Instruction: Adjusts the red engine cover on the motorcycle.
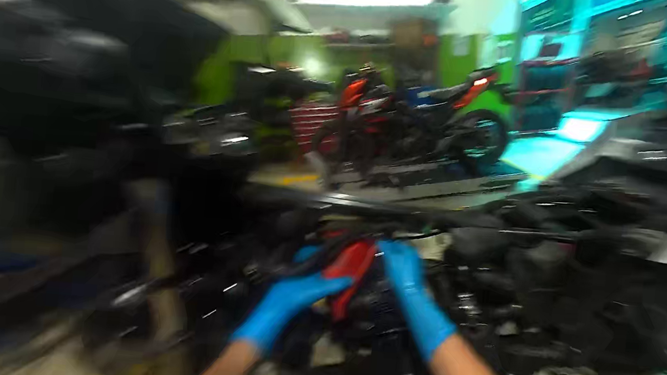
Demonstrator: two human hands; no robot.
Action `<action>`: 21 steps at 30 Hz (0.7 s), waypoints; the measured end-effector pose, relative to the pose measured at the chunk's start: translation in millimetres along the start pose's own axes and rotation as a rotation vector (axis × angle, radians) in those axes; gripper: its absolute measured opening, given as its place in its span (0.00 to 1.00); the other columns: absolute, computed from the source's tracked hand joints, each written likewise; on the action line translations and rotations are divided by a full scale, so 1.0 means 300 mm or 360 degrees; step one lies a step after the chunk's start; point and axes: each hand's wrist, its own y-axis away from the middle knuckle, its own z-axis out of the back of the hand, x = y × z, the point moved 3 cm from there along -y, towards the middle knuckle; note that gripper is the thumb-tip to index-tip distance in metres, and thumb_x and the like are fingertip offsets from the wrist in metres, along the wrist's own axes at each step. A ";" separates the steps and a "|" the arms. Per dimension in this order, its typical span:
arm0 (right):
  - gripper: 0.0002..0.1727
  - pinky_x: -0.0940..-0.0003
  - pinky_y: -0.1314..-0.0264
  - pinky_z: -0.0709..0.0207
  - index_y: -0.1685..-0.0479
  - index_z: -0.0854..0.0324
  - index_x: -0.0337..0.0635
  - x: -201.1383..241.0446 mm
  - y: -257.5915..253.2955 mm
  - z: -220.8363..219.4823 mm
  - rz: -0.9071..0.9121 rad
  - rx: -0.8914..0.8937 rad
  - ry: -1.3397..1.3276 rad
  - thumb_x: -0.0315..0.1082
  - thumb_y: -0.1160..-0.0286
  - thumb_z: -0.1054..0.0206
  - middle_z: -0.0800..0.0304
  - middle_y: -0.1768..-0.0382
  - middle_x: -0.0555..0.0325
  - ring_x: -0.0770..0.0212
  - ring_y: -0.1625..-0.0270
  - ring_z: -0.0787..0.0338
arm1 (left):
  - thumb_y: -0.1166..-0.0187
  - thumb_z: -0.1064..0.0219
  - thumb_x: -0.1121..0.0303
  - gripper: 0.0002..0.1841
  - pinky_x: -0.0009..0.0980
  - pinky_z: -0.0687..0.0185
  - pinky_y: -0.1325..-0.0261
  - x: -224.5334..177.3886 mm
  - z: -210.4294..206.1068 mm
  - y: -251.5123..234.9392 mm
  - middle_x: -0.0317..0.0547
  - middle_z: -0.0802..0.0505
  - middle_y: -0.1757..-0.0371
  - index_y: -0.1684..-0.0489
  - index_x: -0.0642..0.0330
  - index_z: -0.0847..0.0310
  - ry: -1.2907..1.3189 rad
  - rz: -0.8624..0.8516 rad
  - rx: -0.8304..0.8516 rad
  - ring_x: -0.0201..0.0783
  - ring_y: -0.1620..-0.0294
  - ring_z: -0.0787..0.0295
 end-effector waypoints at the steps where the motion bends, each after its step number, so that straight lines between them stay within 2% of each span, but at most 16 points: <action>1: 0.21 0.42 0.34 0.22 0.51 0.06 0.46 -0.009 -0.008 -0.013 0.0026 -0.0036 -0.0040 0.53 0.17 0.34 0.04 0.53 0.52 0.51 0.45 0.08 | 0.44 0.19 0.34 0.41 0.52 0.17 0.30 0.017 0.005 -0.009 0.43 0.06 0.40 0.31 0.48 0.16 -0.0007 0.0069 -0.0051 0.42 0.36 0.10; 3: 0.19 0.44 0.45 0.19 0.58 0.06 0.42 -0.015 -0.002 -0.022 0.0102 -0.0165 -0.0163 0.49 0.16 0.33 0.05 0.62 0.51 0.52 0.56 0.09 | 0.47 0.21 0.30 0.43 0.56 0.21 0.29 0.017 0.019 -0.013 0.45 0.06 0.40 0.33 0.49 0.15 -0.0120 0.0200 -0.0040 0.46 0.35 0.11; 5: 0.19 0.49 0.54 0.21 0.66 0.08 0.39 -0.015 0.003 -0.024 0.0190 -0.0282 -0.0273 0.46 0.17 0.32 0.09 0.70 0.52 0.56 0.64 0.12 | 0.48 0.21 0.29 0.43 0.56 0.21 0.30 -0.007 0.032 0.005 0.47 0.06 0.42 0.36 0.52 0.14 -0.0142 0.0195 -0.0062 0.47 0.36 0.11; 9: 0.22 0.63 0.69 0.32 0.80 0.14 0.41 -0.020 0.014 -0.031 0.0192 -0.0339 -0.0432 0.45 0.17 0.30 0.22 0.83 0.62 0.66 0.78 0.27 | 0.53 0.21 0.29 0.45 0.52 0.22 0.29 -0.034 0.013 0.024 0.43 0.08 0.41 0.35 0.49 0.16 -0.0240 0.0075 -0.0218 0.42 0.36 0.13; 12: 0.22 0.62 0.68 0.32 0.82 0.16 0.41 -0.026 0.007 -0.031 0.0188 -0.0354 -0.0433 0.43 0.18 0.30 0.23 0.84 0.62 0.66 0.78 0.27 | 0.53 0.19 0.30 0.44 0.51 0.20 0.31 -0.034 0.017 0.014 0.40 0.08 0.42 0.36 0.48 0.16 -0.0225 0.0018 -0.0220 0.39 0.37 0.13; 15: 0.24 0.59 0.70 0.35 0.82 0.17 0.42 -0.023 0.022 -0.032 0.0079 -0.0312 -0.0397 0.48 0.18 0.31 0.25 0.83 0.60 0.63 0.78 0.29 | 0.51 0.15 0.36 0.41 0.54 0.18 0.35 -0.027 0.029 0.008 0.44 0.07 0.44 0.37 0.51 0.15 -0.0174 -0.0049 -0.0193 0.43 0.40 0.11; 17: 0.25 0.57 0.72 0.37 0.82 0.17 0.42 -0.018 0.038 -0.029 0.0057 -0.0305 -0.0375 0.50 0.18 0.32 0.25 0.84 0.58 0.62 0.79 0.30 | 0.47 0.13 0.43 0.39 0.52 0.19 0.33 -0.045 0.042 0.014 0.44 0.08 0.43 0.35 0.52 0.17 -0.0107 -0.0055 -0.0126 0.42 0.40 0.13; 19: 0.23 0.58 0.70 0.34 0.84 0.16 0.42 -0.022 0.030 -0.037 0.0115 -0.0398 -0.0389 0.46 0.20 0.30 0.22 0.84 0.59 0.63 0.78 0.26 | 0.45 0.13 0.49 0.32 0.47 0.15 0.38 -0.038 0.055 -0.010 0.42 0.06 0.49 0.41 0.53 0.15 -0.0005 -0.0195 -0.0070 0.38 0.46 0.09; 21: 0.21 0.58 0.67 0.29 0.82 0.15 0.42 -0.030 0.025 -0.039 0.0167 -0.0420 -0.0405 0.44 0.20 0.30 0.18 0.82 0.60 0.65 0.75 0.22 | 0.41 0.14 0.54 0.30 0.43 0.13 0.39 -0.031 0.065 -0.027 0.41 0.05 0.50 0.38 0.54 0.16 0.0099 -0.0265 0.0056 0.35 0.48 0.08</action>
